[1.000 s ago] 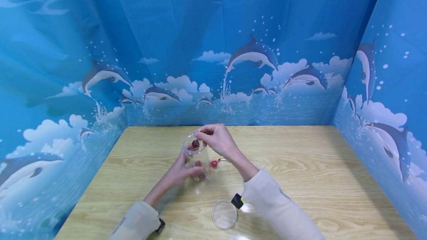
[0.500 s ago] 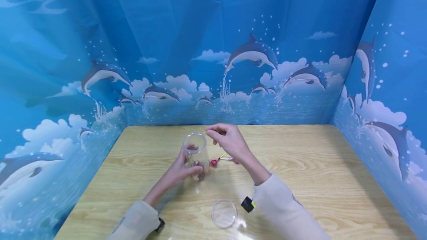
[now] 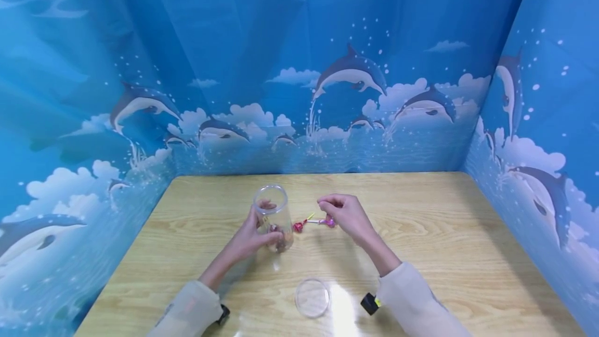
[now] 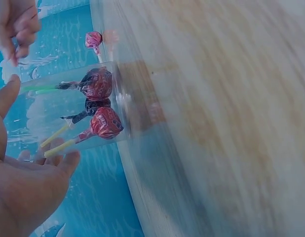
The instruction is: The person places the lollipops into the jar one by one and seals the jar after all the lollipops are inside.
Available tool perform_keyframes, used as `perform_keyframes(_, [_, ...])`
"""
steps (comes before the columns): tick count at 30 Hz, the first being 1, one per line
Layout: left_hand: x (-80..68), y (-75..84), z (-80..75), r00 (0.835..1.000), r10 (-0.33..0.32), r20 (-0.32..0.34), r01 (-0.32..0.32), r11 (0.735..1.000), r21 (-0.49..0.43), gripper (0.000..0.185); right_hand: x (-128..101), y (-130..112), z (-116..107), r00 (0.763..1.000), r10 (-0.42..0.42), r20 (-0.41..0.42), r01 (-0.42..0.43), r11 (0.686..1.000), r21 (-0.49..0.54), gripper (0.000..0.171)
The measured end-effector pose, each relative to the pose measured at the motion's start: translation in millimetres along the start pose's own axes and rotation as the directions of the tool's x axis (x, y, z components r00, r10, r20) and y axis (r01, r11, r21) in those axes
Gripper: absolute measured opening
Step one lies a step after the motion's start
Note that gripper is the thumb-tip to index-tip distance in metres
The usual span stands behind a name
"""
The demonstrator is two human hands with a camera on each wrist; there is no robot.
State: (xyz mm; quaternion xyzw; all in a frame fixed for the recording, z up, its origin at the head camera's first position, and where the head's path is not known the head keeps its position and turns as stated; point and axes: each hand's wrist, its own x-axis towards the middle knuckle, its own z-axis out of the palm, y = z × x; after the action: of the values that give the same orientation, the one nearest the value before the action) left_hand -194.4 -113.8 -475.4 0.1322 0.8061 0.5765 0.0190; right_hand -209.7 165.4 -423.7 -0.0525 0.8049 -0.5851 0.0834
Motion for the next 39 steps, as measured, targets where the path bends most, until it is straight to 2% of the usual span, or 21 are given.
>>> perform_keyframes(6, [0.2,1.3,-0.6,1.0,0.004,0.01,-0.004,1.0,0.014,0.091,-5.0,29.6,4.7,0.997,0.069,0.017,-0.069,0.996,0.048,0.032])
perform_keyframes(14, [-0.4,3.0,-3.4,1.0,0.002,0.012,-0.002,1.0,0.019,0.094,-4.3,57.3,12.1,0.99,0.137,0.044,-0.14,0.987,0.075,0.028])
perform_keyframes(21, [-0.5,6.8,-3.5,1.0,0.008,-0.008,-0.008,1.0,0.0,0.098,-2.5,66.5,15.0,0.986,0.148,0.075,-0.153,0.986,0.065,0.025])
perform_keyframes(32, [3.6,11.8,-1.0,0.999,0.031,-0.031,-0.031,0.999,-0.017,0.1,2.5,66.9,7.8,0.986,0.14,0.092,-0.142,0.99,0.018,0.028])
perform_keyframes(39, [5.8,10.5,-0.2,0.997,0.07,-0.02,-0.071,0.997,-0.043,0.091,10.3,68.2,0.4,0.988,0.147,0.051,-0.147,0.989,-0.006,0.028])
